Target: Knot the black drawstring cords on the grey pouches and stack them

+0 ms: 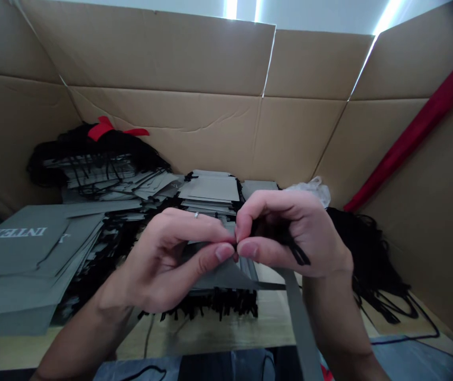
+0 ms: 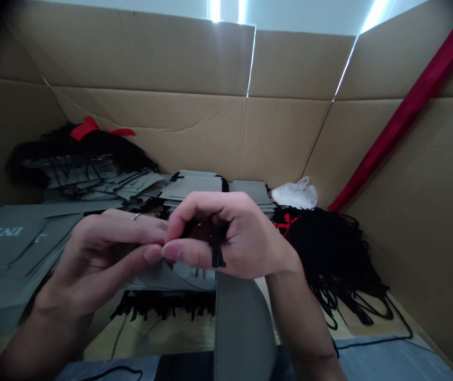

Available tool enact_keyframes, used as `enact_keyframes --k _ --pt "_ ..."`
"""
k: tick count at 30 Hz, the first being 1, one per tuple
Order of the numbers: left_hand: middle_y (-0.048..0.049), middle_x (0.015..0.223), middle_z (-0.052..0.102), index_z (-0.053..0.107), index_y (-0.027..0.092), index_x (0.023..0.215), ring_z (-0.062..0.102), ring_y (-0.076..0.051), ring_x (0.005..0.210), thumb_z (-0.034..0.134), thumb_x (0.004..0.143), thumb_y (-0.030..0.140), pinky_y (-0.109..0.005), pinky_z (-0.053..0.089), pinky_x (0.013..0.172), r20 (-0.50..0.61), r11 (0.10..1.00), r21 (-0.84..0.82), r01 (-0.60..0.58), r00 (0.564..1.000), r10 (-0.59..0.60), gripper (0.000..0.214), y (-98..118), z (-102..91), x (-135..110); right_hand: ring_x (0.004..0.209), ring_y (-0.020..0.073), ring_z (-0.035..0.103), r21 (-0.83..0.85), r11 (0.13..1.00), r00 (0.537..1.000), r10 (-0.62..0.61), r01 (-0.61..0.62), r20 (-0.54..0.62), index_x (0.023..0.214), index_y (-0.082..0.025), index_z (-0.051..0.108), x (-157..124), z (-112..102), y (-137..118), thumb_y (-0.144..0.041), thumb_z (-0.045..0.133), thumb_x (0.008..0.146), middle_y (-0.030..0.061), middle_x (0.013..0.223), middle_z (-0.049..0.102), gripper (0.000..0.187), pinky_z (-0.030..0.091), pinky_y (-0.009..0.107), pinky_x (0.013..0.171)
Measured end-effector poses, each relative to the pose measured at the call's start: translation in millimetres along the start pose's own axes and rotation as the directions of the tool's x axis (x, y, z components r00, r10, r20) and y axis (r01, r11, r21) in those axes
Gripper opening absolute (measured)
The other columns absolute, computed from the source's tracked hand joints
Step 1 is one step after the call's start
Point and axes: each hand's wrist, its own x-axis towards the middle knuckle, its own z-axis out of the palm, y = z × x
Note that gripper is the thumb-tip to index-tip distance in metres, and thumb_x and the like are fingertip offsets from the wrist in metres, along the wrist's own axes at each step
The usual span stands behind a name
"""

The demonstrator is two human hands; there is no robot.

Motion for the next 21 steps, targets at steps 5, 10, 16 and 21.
enact_keyframes --k 5,10,16,21 --pt "0.0029 0.073 0.075 0.077 0.024 0.092 0.069 -0.012 0.058 0.07 0.103 0.017 -0.022 0.056 0.056 -0.013 0.986 -0.164 -0.025 1.0 0.023 0.015 1 -4.5 -3 0.074 0.014 0.077 0.382 0.923 0.999 -0.046 0.034 0.022 0.098 -0.016 0.072 7 12 17 -0.015 0.093 0.087 0.0027 0.086 0.078 0.024 0.063 0.021 0.066" --pt "0.0034 0.069 0.073 0.077 0.025 0.094 0.063 -0.01 0.055 0.07 0.097 0.012 -0.021 0.044 0.046 -0.061 0.986 0.16 -0.046 0.997 0.057 0.015 0 -11.9 -3 0.063 0.0056 0.062 0.009 0.996 0.993 -0.088 0.089 -0.075 0.103 -0.016 0.076 6 10 9 -0.007 0.097 0.078 -0.0021 0.086 0.07 0.034 0.051 0.014 0.055" --pt "0.0031 0.075 0.08 0.079 0.022 0.097 0.065 -0.008 0.053 0.07 0.092 0.007 -0.017 0.048 0.05 -0.105 0.959 0.272 -0.082 0.988 0.114 0.018 -2 -3.9 1 0.067 0.0054 0.063 -0.186 0.978 0.987 -0.116 0.095 -0.108 0.104 -0.016 0.075 2 5 0 -0.01 0.096 0.083 -0.0012 0.094 0.071 0.031 0.054 0.015 0.059" --pt "0.0032 0.076 0.081 0.081 0.021 0.094 0.071 -0.009 0.058 0.074 0.092 0.01 -0.016 0.053 0.054 -0.224 0.967 0.256 0.005 0.973 0.055 0.013 -4 -1.9 1 0.069 0.0068 0.064 -0.216 0.971 0.958 -0.152 0.099 -0.242 0.118 -0.022 0.067 1 4 4 -0.008 0.098 0.08 -0.0024 0.096 0.071 0.05 0.054 0.017 0.06"
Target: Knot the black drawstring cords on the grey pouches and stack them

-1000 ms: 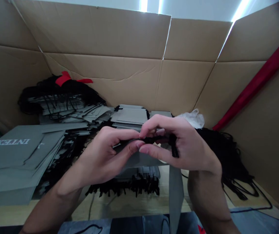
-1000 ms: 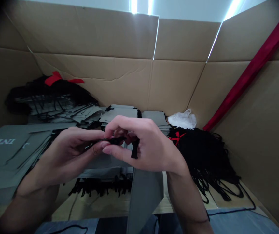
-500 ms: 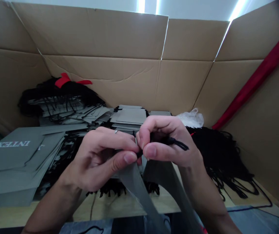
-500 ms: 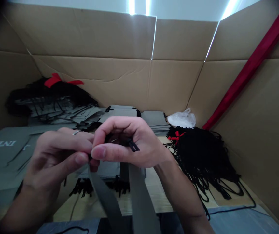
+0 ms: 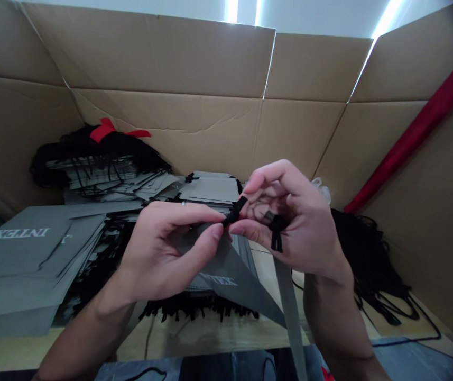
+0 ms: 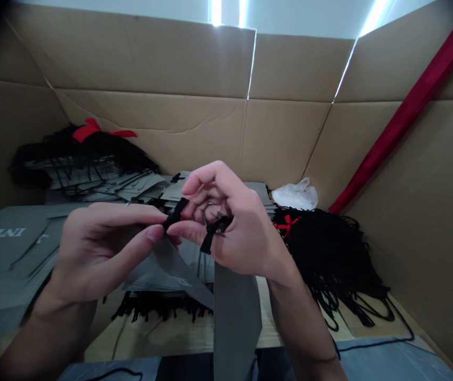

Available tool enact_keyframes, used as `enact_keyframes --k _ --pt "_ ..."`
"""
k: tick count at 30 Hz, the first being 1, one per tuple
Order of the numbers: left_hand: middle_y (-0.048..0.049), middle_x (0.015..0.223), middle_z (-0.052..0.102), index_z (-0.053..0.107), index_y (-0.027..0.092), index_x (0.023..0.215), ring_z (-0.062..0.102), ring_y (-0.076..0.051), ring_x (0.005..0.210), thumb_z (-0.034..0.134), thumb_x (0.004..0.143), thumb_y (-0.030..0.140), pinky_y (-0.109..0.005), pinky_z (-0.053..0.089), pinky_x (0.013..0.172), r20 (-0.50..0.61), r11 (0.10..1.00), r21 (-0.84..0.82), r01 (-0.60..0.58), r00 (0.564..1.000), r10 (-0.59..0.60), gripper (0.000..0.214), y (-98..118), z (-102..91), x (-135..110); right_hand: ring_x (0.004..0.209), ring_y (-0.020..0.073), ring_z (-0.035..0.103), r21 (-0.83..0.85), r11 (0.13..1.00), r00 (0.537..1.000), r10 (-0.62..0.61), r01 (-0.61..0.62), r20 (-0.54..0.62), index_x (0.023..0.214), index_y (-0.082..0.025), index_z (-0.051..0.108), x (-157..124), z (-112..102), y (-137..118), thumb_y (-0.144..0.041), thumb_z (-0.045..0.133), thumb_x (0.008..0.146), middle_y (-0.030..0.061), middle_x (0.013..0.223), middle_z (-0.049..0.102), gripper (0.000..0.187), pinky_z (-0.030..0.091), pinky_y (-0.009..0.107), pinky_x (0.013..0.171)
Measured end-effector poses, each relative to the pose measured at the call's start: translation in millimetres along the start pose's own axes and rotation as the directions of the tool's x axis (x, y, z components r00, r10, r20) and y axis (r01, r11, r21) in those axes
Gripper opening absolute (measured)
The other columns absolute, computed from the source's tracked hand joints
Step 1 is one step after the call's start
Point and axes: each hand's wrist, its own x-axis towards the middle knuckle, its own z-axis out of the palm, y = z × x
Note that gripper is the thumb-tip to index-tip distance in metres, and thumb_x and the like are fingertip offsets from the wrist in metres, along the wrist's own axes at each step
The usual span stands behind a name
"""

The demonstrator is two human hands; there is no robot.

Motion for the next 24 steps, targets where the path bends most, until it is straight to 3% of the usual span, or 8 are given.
enact_keyframes --k 4,9,16,20,24 --pt "0.0033 0.082 0.081 0.081 0.021 0.101 0.072 -0.009 0.065 0.079 0.096 0.017 -0.015 0.056 0.06 -0.002 0.995 -0.067 0.078 0.997 -0.078 0.007 -3 2.1 -4 0.067 0.0076 0.059 -0.196 0.972 0.991 -0.134 0.127 -0.02 0.106 -0.022 0.073 -2 -1 -1 -0.009 0.092 0.087 -0.0021 0.098 0.074 0.03 0.05 0.023 0.059" --pt "0.0046 0.084 0.078 0.078 0.02 0.102 0.064 -0.004 0.067 0.076 0.1 0.014 -0.013 0.05 0.063 0.016 1.0 -0.014 -0.022 1.0 0.022 0.007 -6 2.8 -2 0.069 0.0076 0.059 -0.449 0.872 0.977 -0.212 0.192 0.007 0.105 -0.023 0.074 -3 1 -10 -0.009 0.08 0.094 -0.0059 0.094 0.076 0.019 0.055 0.024 0.068" --pt "0.0019 0.084 0.074 0.076 0.016 0.107 0.063 -0.006 0.071 0.072 0.102 0.011 -0.018 0.05 0.065 0.113 0.995 -0.001 -0.1 0.989 0.1 0.008 -8 1.2 1 0.077 0.0078 0.066 -0.5 0.839 0.976 -0.209 0.213 0.064 0.1 -0.022 0.072 -2 -1 -12 -0.005 0.077 0.089 -0.0054 0.09 0.074 0.02 0.054 0.022 0.068" --pt "-0.002 0.103 0.081 0.077 0.02 0.117 0.077 -0.012 0.089 0.078 0.099 0.013 -0.022 0.061 0.081 0.027 0.996 0.044 -0.081 0.996 0.08 0.019 -9 2.1 -2 0.069 0.0068 0.062 -0.478 0.866 0.988 -0.154 0.148 0.026 0.095 -0.021 0.073 -3 -2 -12 -0.003 0.077 0.085 -0.0059 0.084 0.072 0.021 0.053 0.022 0.065" --pt "-0.0041 0.104 0.083 0.077 0.017 0.113 0.081 -0.013 0.093 0.079 0.094 0.004 -0.02 0.064 0.087 0.017 0.954 0.145 -0.263 0.965 0.263 0.023 -10 0.3 -4 0.064 0.006 0.06 -0.452 0.889 0.997 -0.078 0.076 0.014 0.093 -0.02 0.075 -4 -2 -14 -0.004 0.077 0.084 -0.0063 0.078 0.07 0.019 0.051 0.021 0.061"
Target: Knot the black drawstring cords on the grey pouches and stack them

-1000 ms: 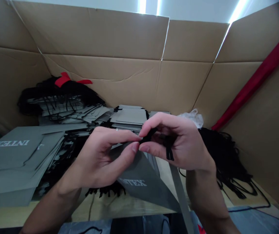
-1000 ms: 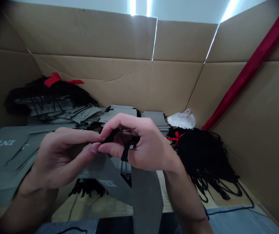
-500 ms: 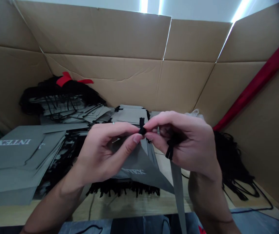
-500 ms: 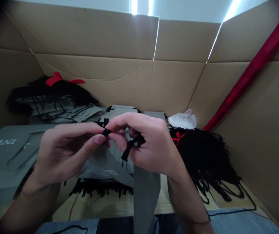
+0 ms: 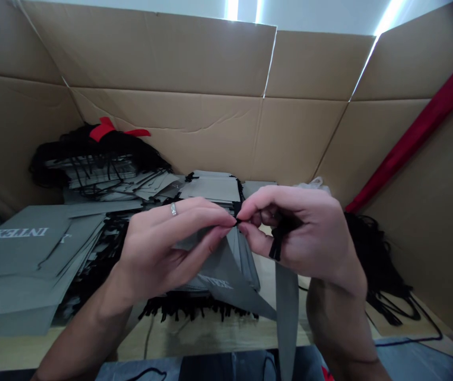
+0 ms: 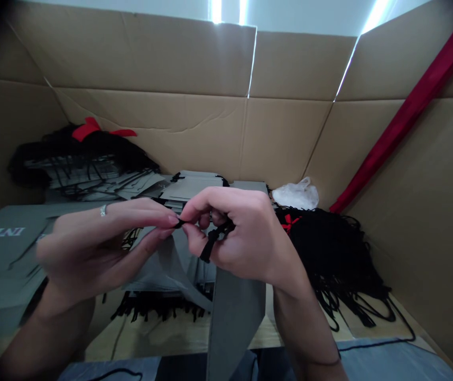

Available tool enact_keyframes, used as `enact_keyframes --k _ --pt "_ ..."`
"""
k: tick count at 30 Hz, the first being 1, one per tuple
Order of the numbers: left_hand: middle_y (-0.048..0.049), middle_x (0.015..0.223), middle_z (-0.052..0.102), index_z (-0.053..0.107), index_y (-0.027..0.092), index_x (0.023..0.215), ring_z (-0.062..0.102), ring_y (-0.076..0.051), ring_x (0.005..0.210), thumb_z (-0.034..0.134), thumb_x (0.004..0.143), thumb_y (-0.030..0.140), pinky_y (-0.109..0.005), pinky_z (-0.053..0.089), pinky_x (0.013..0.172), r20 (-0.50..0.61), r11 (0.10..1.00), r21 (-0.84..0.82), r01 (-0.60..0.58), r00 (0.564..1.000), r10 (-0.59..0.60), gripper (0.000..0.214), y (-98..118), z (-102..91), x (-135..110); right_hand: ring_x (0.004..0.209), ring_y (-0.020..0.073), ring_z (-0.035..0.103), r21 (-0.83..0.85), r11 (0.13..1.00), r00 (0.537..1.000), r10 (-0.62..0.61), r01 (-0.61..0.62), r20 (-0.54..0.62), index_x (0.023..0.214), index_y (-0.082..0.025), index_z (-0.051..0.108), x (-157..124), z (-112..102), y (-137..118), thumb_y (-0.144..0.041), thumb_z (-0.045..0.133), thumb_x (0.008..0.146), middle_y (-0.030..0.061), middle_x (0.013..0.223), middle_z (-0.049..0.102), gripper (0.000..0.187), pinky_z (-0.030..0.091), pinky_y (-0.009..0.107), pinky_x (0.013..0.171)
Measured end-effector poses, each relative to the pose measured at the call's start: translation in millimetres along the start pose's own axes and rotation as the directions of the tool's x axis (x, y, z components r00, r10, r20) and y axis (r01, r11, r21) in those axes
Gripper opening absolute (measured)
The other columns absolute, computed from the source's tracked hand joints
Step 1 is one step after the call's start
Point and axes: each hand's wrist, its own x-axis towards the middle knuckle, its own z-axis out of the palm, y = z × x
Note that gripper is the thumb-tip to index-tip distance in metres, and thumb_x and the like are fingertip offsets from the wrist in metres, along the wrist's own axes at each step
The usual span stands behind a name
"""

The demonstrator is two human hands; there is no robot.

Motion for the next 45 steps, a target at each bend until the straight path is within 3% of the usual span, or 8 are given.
enact_keyframes --k 8,17,26,29,35,38,41,45 --pt "-0.0042 0.093 0.083 0.076 0.012 0.106 0.08 -0.014 0.078 0.082 0.095 0.009 -0.022 0.066 0.075 0.095 0.945 0.22 -0.24 0.97 0.224 0.013 0 -6.4 -3 0.068 0.0018 0.06 -0.043 0.999 0.996 -0.004 0.008 0.09 0.091 -0.015 0.077 0 3 -1 0.002 0.077 0.079 -0.0076 0.08 0.071 0.021 0.049 0.013 0.065" --pt "0.0023 0.084 0.085 0.08 0.02 0.097 0.079 -0.009 0.066 0.086 0.088 0.013 -0.015 0.064 0.065 0.0 0.987 0.145 -0.065 0.998 0.066 0.012 8 -12.8 0 0.065 0.0022 0.057 0.122 0.986 0.987 0.1 -0.116 0.127 0.09 -0.015 0.077 -1 2 -7 -0.002 0.077 0.081 -0.0066 0.077 0.069 0.016 0.048 0.012 0.061" --pt "0.0038 0.075 0.083 0.079 0.023 0.087 0.074 -0.009 0.057 0.088 0.083 0.016 -0.018 0.058 0.051 -0.11 0.982 -0.165 0.089 0.988 -0.108 0.012 0 -3.3 4 0.051 0.0036 0.051 0.382 0.903 0.98 0.162 -0.196 0.119 0.085 -0.014 0.073 6 9 -8 -0.004 0.08 0.078 -0.0046 0.067 0.066 0.014 0.039 0.015 0.043" --pt "0.0031 0.079 0.084 0.079 0.025 0.091 0.076 -0.012 0.059 0.087 0.085 0.018 -0.021 0.058 0.048 -0.098 0.973 -0.193 0.128 0.984 -0.149 0.012 0 -3.0 3 0.052 0.0044 0.05 0.324 0.937 0.991 0.128 -0.134 0.041 0.087 -0.017 0.073 4 9 -7 -0.007 0.084 0.08 -0.005 0.068 0.065 0.016 0.039 0.018 0.044" --pt "0.0034 0.09 0.086 0.078 0.028 0.103 0.081 -0.013 0.074 0.085 0.091 0.019 -0.024 0.066 0.065 -0.087 0.994 0.102 0.04 0.996 -0.031 0.017 9 -2.5 -1 0.059 0.0079 0.052 0.118 0.992 0.999 0.048 -0.047 -0.012 0.09 -0.023 0.074 0 3 -6 -0.005 0.079 0.082 -0.0058 0.073 0.066 0.02 0.047 0.025 0.054" --pt "0.0007 0.094 0.085 0.078 0.024 0.106 0.081 -0.013 0.079 0.089 0.088 0.02 -0.022 0.066 0.07 -0.073 0.981 -0.093 0.17 0.982 -0.177 0.021 8 -1.0 1 0.064 0.0091 0.057 0.086 0.996 0.999 -0.009 0.013 -0.04 0.091 -0.024 0.074 0 3 -5 -0.006 0.08 0.082 -0.0056 0.079 0.069 0.021 0.05 0.026 0.059" --pt "-0.0026 0.095 0.084 0.078 0.02 0.11 0.08 -0.015 0.081 0.084 0.094 0.021 -0.02 0.067 0.071 0.126 0.878 -0.324 0.352 0.936 -0.329 0.017 4 -0.5 6 0.069 0.0119 0.061 0.067 0.994 0.994 -0.079 0.084 -0.077 0.093 -0.025 0.074 1 3 -4 -0.005 0.08 0.083 -0.0036 0.083 0.072 0.023 0.052 0.029 0.062" --pt "0.0001 0.085 0.083 0.081 0.018 0.099 0.076 -0.01 0.07 0.079 0.097 0.018 -0.014 0.059 0.063 0.165 0.892 -0.285 0.351 0.934 -0.315 0.003 2 -1.8 9 0.075 0.0149 0.063 0.039 0.993 0.99 -0.108 0.112 -0.088 0.095 -0.024 0.072 0 -2 -1 -0.006 0.08 0.084 -0.0003 0.088 0.072 0.022 0.051 0.031 0.064"
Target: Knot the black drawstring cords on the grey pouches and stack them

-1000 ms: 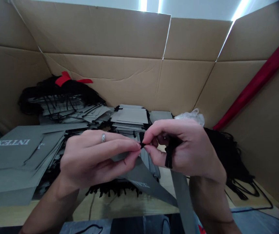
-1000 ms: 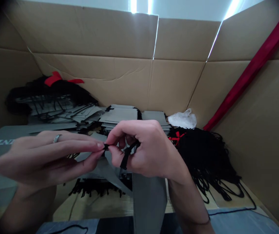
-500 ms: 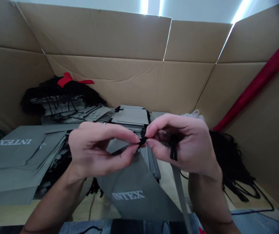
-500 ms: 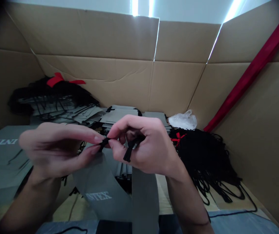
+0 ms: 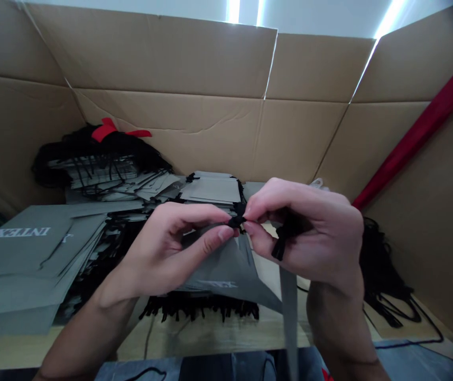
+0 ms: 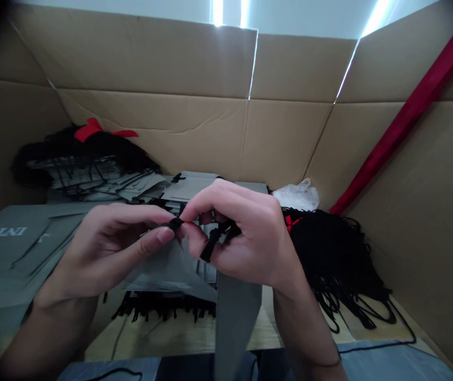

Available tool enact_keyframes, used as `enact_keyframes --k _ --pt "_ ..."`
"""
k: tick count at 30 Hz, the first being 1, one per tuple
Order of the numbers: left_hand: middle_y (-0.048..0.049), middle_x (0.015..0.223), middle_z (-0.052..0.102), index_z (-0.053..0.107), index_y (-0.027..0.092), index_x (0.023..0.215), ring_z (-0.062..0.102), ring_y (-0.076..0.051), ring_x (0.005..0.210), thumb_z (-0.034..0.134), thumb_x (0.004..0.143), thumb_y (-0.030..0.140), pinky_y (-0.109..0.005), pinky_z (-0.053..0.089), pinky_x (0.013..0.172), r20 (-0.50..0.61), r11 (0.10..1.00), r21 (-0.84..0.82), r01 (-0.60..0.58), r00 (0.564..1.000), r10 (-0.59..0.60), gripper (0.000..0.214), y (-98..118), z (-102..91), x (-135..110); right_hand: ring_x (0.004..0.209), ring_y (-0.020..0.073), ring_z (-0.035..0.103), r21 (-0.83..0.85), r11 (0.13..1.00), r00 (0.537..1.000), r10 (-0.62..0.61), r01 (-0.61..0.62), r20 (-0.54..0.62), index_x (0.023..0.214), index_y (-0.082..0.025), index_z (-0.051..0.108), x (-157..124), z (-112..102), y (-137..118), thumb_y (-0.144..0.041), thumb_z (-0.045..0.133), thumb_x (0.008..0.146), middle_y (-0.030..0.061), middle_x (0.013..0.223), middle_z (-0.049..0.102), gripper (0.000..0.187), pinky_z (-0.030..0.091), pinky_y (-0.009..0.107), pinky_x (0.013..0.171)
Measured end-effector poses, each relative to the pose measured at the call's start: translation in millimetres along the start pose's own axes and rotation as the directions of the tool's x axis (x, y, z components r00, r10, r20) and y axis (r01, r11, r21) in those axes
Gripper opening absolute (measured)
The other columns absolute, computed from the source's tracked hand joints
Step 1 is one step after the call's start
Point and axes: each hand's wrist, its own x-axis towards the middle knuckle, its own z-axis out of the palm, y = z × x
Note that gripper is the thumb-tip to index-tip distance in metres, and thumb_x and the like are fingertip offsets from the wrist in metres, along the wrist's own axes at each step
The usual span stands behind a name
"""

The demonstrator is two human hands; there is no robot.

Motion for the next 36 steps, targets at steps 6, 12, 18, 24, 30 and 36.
enact_keyframes --k 6,12,18,24,30,36 --pt "0.0043 0.07 0.072 0.079 0.018 0.091 0.058 -0.007 0.057 0.075 0.099 0.015 -0.016 0.046 0.052 0.084 0.998 0.025 -0.057 0.995 0.055 0.01 6 0.0 -2 0.094 0.0149 0.065 0.232 0.971 0.952 -0.12 0.053 0.283 0.121 -0.021 0.076 6 -3 18 -0.029 0.097 0.085 0.0048 0.112 0.073 0.043 0.054 0.024 0.072" --pt "0.005 0.066 0.064 0.074 0.017 0.088 0.047 -0.007 0.054 0.071 0.1 0.016 -0.018 0.038 0.048 0.166 0.997 0.06 -0.039 0.986 0.029 0.013 8 -1.9 -4 0.068 0.0069 0.059 0.282 0.958 0.945 -0.037 -0.059 0.324 0.101 -0.017 0.076 5 4 24 -0.028 0.096 0.089 -0.001 0.09 0.074 0.025 0.051 0.019 0.064" --pt "0.0046 0.061 0.055 0.067 0.019 0.082 0.046 -0.008 0.052 0.065 0.101 0.014 -0.023 0.036 0.048 0.288 0.995 0.055 -0.081 0.956 0.062 0.02 12 -4.3 -5 0.063 0.0056 0.059 0.48 0.849 0.929 0.034 -0.222 0.368 0.095 -0.014 0.077 2 3 20 -0.027 0.098 0.085 -0.001 0.082 0.072 0.026 0.047 0.015 0.055" --pt "0.0039 0.067 0.063 0.07 0.026 0.095 0.056 -0.013 0.055 0.074 0.095 0.011 -0.028 0.049 0.054 0.245 0.977 -0.076 -0.198 0.946 0.21 0.016 10 -10.0 -11 0.067 0.0095 0.066 0.685 0.686 0.945 0.01 -0.244 0.327 0.086 -0.014 0.074 0 27 23 -0.03 0.099 0.084 0.0005 0.079 0.071 0.029 0.054 0.018 0.06" --pt "0.0038 0.064 0.058 0.062 0.025 0.083 0.057 -0.012 0.056 0.072 0.096 0.012 -0.029 0.045 0.053 0.169 0.985 0.054 -0.165 0.974 0.154 0.022 16 -9.3 -12 0.074 0.0112 0.07 0.692 0.693 0.969 0.04 -0.202 0.243 0.098 -0.015 0.076 2 26 19 -0.023 0.098 0.083 0.0032 0.09 0.074 0.028 0.059 0.018 0.065" --pt "0.0037 0.067 0.057 0.066 0.02 0.087 0.047 -0.009 0.056 0.07 0.095 0.012 -0.028 0.035 0.052 0.086 0.937 0.289 -0.193 0.981 0.175 0.012 11 1.2 -9 0.063 0.0071 0.06 0.471 0.824 0.947 0.235 -0.314 0.219 0.105 -0.014 0.073 5 3 9 -0.016 0.099 0.081 0.0007 0.084 0.071 0.035 0.051 0.016 0.055"
